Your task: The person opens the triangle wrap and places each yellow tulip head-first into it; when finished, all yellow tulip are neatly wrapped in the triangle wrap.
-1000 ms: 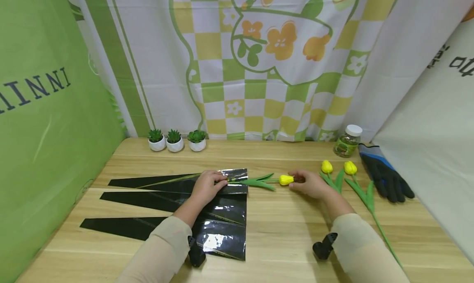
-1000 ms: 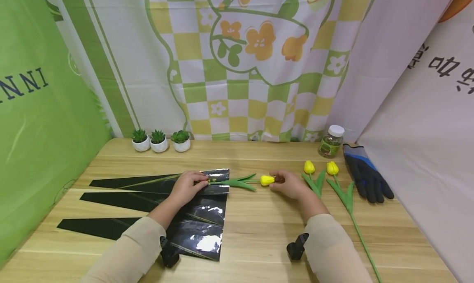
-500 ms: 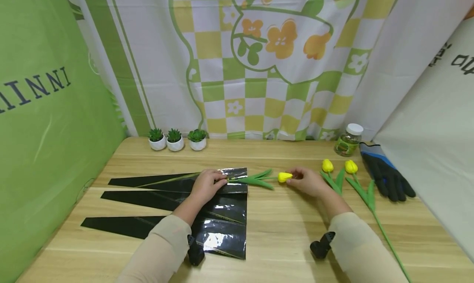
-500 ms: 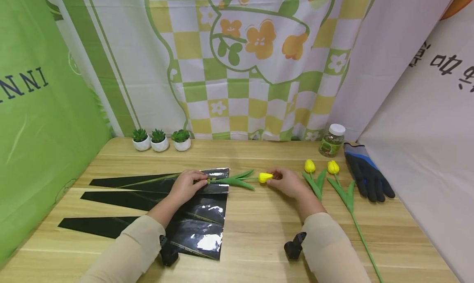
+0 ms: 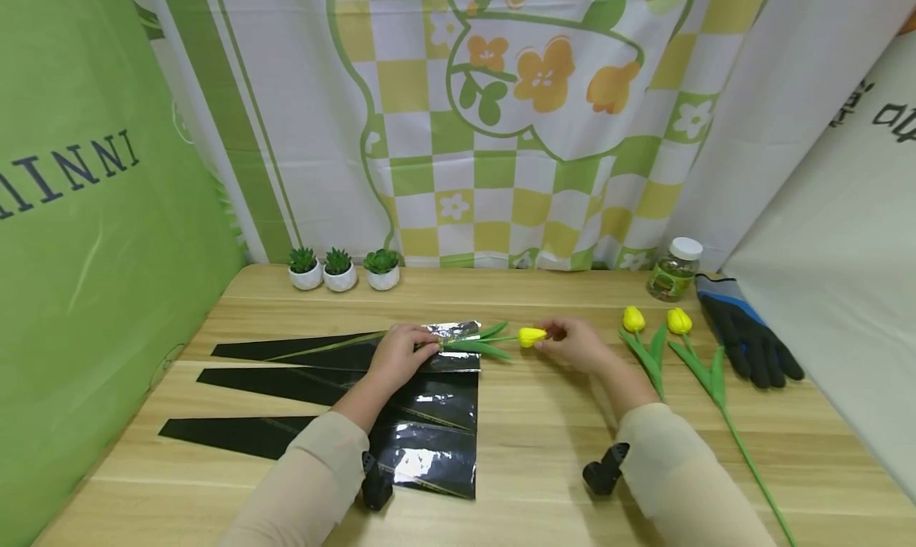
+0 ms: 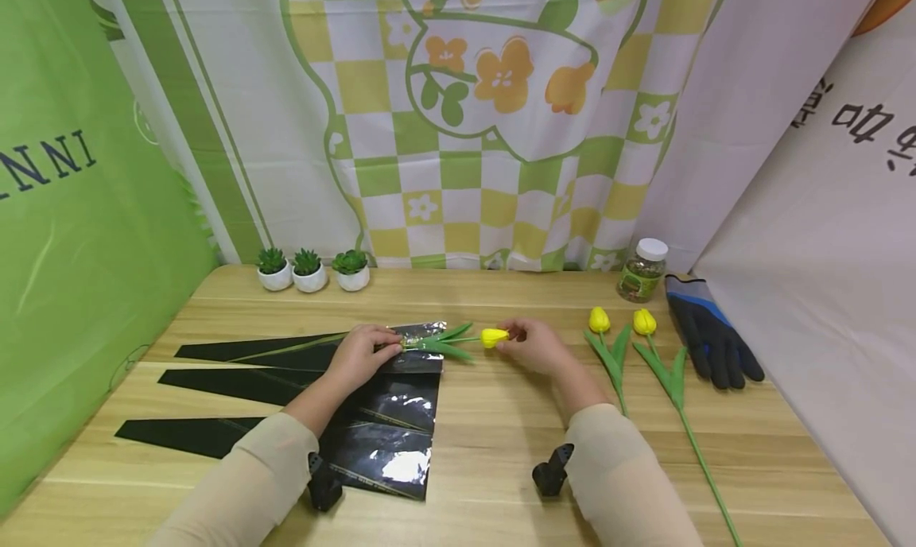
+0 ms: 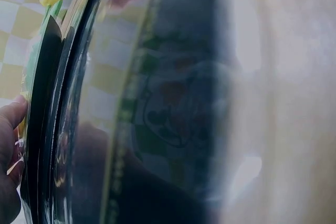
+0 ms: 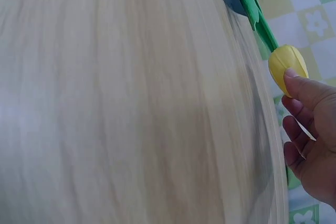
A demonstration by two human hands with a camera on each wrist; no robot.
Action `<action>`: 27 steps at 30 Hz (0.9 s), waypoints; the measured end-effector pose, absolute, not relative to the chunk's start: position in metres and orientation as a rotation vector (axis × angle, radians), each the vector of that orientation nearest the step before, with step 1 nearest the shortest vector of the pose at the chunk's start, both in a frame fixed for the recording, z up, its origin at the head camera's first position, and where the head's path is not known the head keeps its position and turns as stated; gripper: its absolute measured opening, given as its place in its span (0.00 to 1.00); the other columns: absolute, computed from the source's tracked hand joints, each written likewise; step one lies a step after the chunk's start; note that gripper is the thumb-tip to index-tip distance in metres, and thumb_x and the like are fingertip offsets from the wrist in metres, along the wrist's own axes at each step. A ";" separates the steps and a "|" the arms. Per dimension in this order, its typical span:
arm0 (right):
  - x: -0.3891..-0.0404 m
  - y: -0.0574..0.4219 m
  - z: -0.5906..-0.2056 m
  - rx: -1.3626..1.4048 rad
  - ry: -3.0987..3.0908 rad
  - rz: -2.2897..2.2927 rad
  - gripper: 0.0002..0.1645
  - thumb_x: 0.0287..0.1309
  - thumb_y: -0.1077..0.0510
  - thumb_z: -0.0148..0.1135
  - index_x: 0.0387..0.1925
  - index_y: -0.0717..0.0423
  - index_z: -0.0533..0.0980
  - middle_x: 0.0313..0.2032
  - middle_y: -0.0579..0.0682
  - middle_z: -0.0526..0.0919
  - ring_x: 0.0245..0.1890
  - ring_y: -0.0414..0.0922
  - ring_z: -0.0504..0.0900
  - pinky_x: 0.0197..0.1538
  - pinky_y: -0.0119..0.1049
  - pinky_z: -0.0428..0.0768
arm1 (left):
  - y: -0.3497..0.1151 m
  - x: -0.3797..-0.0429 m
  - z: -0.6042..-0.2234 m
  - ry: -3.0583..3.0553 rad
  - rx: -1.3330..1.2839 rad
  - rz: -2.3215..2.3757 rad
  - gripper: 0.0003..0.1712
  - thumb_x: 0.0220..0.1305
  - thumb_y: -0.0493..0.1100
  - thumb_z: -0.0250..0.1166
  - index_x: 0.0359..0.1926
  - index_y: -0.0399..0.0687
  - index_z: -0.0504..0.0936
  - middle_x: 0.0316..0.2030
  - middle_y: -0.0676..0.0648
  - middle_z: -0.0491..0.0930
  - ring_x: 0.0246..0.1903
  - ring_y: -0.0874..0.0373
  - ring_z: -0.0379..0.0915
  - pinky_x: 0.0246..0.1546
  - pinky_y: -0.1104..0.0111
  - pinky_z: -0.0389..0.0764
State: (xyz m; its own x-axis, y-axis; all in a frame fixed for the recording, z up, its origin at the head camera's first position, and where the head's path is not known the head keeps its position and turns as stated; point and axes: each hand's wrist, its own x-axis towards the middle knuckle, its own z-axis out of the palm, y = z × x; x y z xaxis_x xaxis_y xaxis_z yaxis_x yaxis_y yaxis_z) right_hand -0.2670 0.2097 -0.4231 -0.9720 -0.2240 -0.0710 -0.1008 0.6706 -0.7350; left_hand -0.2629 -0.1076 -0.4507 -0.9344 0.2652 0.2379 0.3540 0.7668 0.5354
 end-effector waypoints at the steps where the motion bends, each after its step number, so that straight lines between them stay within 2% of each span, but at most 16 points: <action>1: -0.267 0.207 -0.423 -0.270 2.727 -1.191 0.23 0.63 0.56 0.64 0.57 0.63 0.76 0.44 0.58 0.80 0.43 0.48 0.75 0.42 0.34 0.73 | -0.107 -0.263 -0.451 -2.809 -0.496 -0.902 0.12 0.63 0.45 0.68 0.45 0.47 0.89 0.47 0.44 0.85 0.54 0.45 0.76 0.60 0.53 0.74; 16: -0.268 0.177 -0.427 -0.255 2.692 -1.233 0.21 0.62 0.57 0.65 0.55 0.62 0.77 0.44 0.57 0.81 0.44 0.48 0.76 0.47 0.37 0.76 | -0.106 -0.264 -0.449 -2.801 -0.486 -0.930 0.12 0.63 0.46 0.68 0.45 0.47 0.89 0.48 0.45 0.85 0.54 0.46 0.76 0.60 0.53 0.74; 27: -0.270 0.159 -0.433 -0.243 2.719 -1.210 0.20 0.61 0.56 0.66 0.54 0.57 0.78 0.43 0.55 0.81 0.43 0.47 0.76 0.49 0.40 0.77 | -0.106 -0.263 -0.447 -2.810 -0.487 -0.934 0.12 0.63 0.46 0.67 0.46 0.48 0.88 0.49 0.45 0.85 0.54 0.46 0.76 0.60 0.53 0.75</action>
State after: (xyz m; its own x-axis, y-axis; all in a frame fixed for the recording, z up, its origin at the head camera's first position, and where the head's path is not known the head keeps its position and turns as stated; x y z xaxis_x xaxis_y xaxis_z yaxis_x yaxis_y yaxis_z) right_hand -0.2705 0.1587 -0.4332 -0.9747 -0.2102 -0.0756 -0.0846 0.6606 -0.7460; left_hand -0.2628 -0.1062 -0.4472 -0.9377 0.2584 0.2323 0.3460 0.7550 0.5570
